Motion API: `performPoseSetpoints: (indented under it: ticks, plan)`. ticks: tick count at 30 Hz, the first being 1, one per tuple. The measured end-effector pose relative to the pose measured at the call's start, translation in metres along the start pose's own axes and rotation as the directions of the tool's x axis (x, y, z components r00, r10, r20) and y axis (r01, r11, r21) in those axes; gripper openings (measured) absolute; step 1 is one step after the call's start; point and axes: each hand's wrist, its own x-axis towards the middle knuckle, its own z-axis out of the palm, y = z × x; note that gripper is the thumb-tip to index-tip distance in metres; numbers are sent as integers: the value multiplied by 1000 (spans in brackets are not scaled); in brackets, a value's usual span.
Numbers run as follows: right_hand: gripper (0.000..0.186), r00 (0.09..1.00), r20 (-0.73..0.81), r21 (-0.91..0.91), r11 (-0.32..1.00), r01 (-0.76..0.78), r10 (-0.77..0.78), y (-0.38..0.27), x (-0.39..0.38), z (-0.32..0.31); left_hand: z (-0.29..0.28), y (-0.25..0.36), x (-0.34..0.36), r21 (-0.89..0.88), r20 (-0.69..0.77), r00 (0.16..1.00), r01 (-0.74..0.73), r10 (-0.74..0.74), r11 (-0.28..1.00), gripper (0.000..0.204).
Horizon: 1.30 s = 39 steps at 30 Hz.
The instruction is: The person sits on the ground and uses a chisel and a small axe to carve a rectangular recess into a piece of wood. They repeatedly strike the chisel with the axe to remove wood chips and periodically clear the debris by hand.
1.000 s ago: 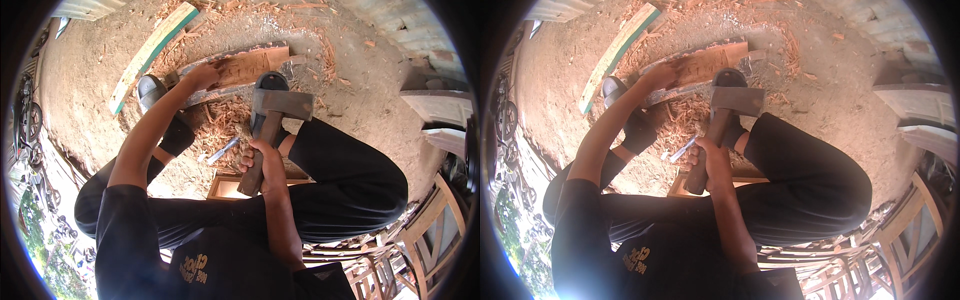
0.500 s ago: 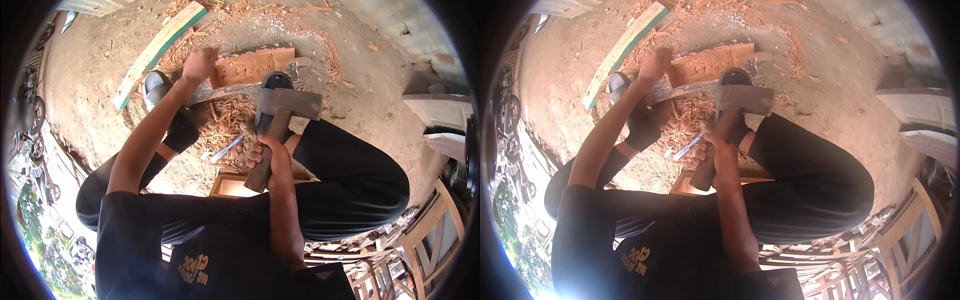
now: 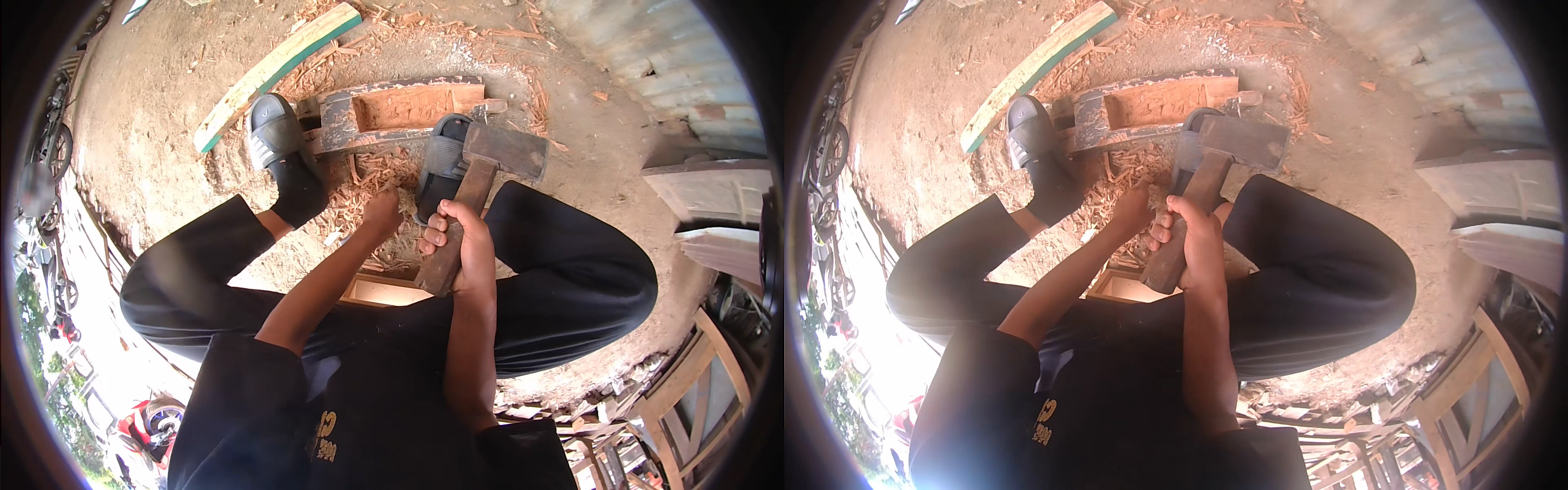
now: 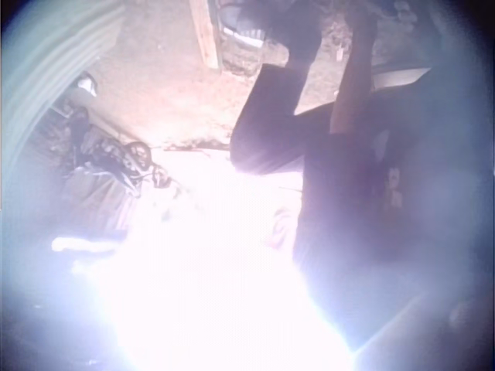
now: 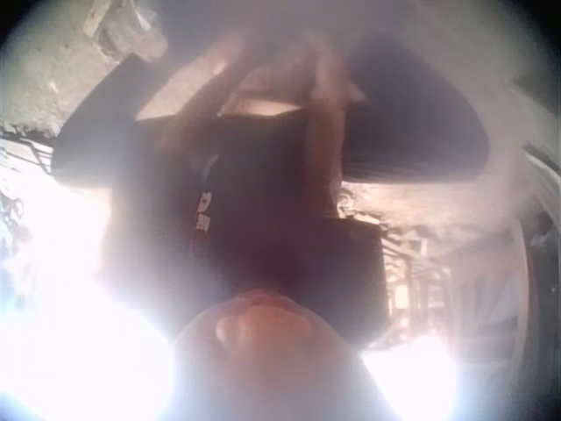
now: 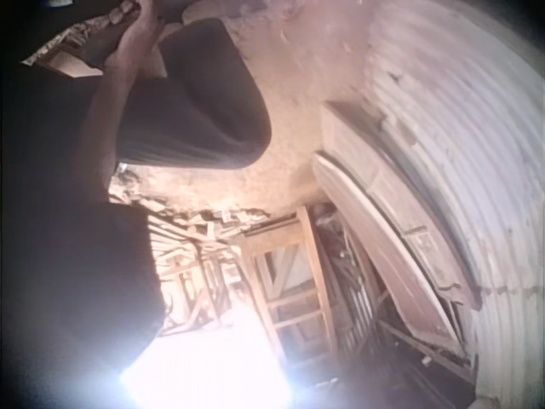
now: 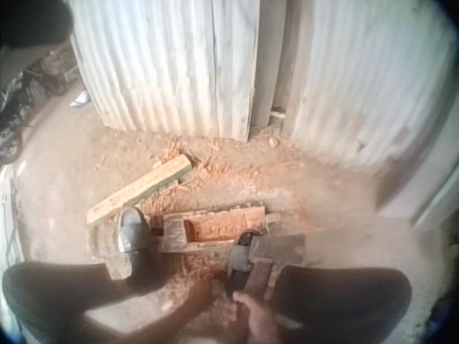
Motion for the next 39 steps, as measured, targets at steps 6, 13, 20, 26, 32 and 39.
performPoseSetpoints:
  ticks: [6, 13, 20, 26, 32, 39]
  plan:
    - [13, 992, 56, -124, 985, 119, -113, -22, -50, 14, -42, -19, -8, -509, 17, 986, -133, 165, 850, 39]
    - [15, 896, 411, -234, 930, 284, -170, -112, -133, 24, -172, 45, 20, -879, -41, 992, 22, -121, 476, 16]
    - [15, 754, 410, -411, 634, 655, -512, -224, -149, 30, -182, 138, 86, -352, -370, 885, -415, 282, 839, 28]
    - [16, 840, 156, -558, 656, 509, -519, -221, -51, 6, -105, 145, 143, -169, -478, 826, -419, 298, 892, 31]
    - [19, 906, -289, -539, 835, 113, -310, -166, 52, -26, -72, 104, 157, -69, -415, 816, -469, 402, 880, 36]
    - [22, 921, -351, -563, 824, -63, -169, -142, 87, -27, -64, 107, 154, -146, -396, 824, -491, 404, 859, 35]
